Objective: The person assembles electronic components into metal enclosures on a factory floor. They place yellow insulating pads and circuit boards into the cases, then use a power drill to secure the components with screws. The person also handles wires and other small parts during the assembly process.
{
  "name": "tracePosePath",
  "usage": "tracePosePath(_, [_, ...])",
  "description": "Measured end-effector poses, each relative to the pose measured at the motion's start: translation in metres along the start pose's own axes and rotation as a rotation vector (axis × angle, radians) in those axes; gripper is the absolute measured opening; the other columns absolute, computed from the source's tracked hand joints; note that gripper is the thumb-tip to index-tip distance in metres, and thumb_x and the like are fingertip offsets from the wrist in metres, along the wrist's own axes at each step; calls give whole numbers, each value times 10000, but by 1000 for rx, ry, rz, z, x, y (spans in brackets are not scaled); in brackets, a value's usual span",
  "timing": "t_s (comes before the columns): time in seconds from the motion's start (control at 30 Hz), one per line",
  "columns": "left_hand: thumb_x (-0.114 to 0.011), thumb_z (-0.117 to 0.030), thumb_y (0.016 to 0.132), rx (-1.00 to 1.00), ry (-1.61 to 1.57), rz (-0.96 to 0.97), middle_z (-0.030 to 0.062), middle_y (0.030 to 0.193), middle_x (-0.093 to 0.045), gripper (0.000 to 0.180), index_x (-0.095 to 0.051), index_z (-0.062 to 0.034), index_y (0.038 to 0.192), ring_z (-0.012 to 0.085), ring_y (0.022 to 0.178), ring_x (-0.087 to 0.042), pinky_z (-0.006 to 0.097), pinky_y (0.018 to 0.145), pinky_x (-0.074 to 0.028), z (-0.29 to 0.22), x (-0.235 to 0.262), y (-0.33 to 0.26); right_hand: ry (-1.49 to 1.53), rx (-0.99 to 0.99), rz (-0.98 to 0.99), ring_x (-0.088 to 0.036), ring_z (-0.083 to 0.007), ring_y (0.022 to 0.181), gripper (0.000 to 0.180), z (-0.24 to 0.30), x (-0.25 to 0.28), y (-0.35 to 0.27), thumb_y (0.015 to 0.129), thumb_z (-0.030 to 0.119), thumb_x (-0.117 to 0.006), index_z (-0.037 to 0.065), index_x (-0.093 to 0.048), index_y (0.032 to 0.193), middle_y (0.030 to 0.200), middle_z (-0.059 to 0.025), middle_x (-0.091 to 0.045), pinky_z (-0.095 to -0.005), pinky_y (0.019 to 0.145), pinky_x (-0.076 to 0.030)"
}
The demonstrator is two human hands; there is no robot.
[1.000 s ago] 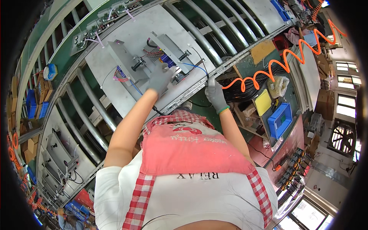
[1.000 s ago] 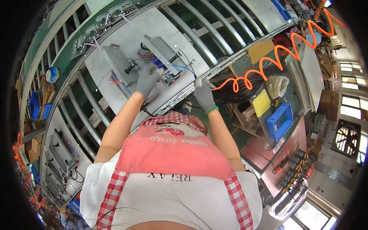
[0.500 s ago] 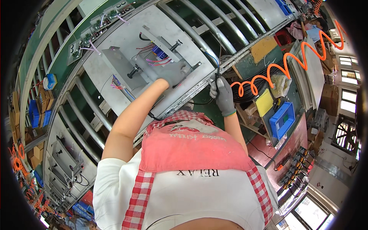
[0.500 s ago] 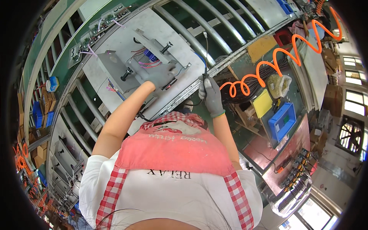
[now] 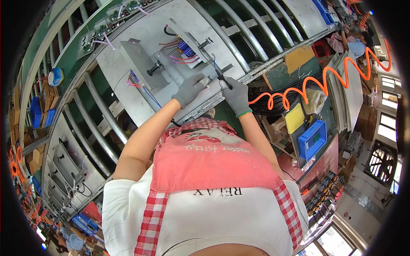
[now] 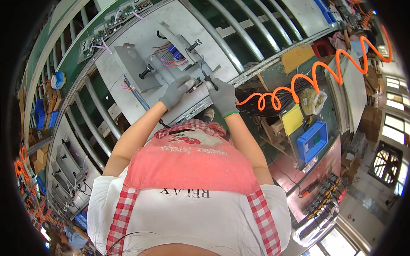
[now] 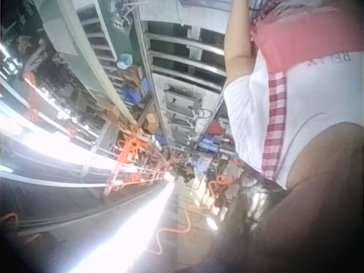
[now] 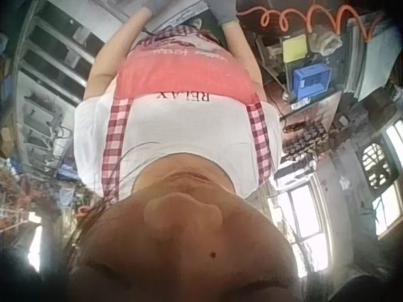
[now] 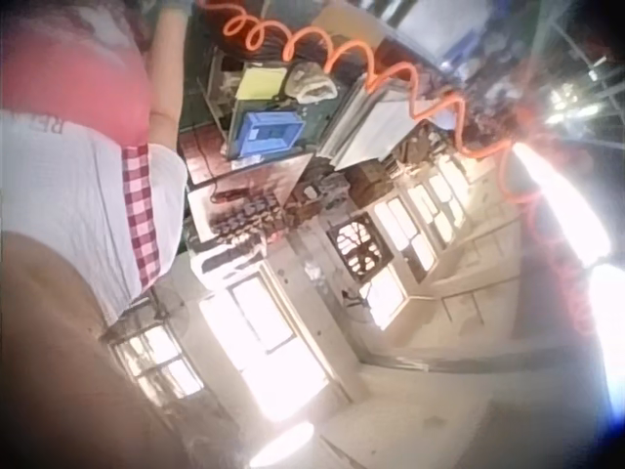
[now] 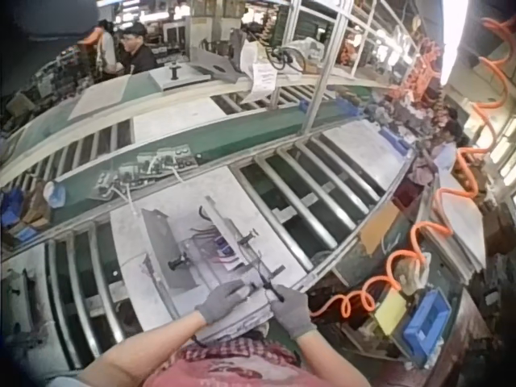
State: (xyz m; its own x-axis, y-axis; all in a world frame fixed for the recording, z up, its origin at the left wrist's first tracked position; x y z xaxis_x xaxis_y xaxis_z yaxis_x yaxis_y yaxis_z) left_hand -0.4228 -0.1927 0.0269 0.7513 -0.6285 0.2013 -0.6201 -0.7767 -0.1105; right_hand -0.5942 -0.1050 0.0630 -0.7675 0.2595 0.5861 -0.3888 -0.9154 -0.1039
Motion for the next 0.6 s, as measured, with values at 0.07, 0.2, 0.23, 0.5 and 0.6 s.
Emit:
tracePosePath(0.07, [-494,-419,901,140,-139,3,140,831,-634,445,-641,0,939,245,811,-599,346,765,-446,-1,0,3,-177,169,-27,-638,-244,627,233,3,-2,1,847,234,-622,41,-670,969,701,-155,-642,-339,569,-475])
tracePosePath(0.2, [-532,-494,866,214,11,-8,120,790,-622,509,-639,3,871,206,760,-576,325,727,-444,-11,-1,14,-438,217,-17,-625,-348,704,226,19,-5,-2,846,283,-582,71,-654,881,730,-170,-634,-445,625,-485])
tracePosePath(0.23, [-563,-494,846,278,15,38,120,797,-627,501,-641,1,869,201,764,-581,322,724,-447,-14,-1,16,-488,220,-21,-625,-346,696,230,20,-7,-3,853,285,-569,69,-647,868,722,-165,-631,-444,623,-486])
tracePosePath(0.5, [-721,-324,777,400,-2,-72,74,830,-620,355,-629,-4,898,148,768,-551,292,706,-448,-13,-16,19,-748,281,85,-610,-353,628,238,28,-18,4,885,275,-533,55,-573,805,640,-156,-601,-454,578,-475])
tracePosePath(0.6, [-720,-283,780,390,-169,-180,81,928,-629,380,-619,-1,1015,143,843,-557,279,768,-447,5,-29,10,-779,305,193,-611,-352,608,243,32,-16,0,898,274,-520,51,-565,813,652,-155,-608,-458,574,-477])
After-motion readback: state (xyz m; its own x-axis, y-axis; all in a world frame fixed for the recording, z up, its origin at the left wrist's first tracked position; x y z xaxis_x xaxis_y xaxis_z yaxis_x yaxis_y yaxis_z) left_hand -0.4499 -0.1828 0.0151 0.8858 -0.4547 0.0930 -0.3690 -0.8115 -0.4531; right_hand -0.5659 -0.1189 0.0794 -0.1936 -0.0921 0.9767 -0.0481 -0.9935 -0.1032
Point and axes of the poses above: each hand's wrist, its own y-axis towards the middle knuckle, its own x-axis out of the back of the hand, z = x × y, the point moved 1 cm from there along y, towards the middle knuckle
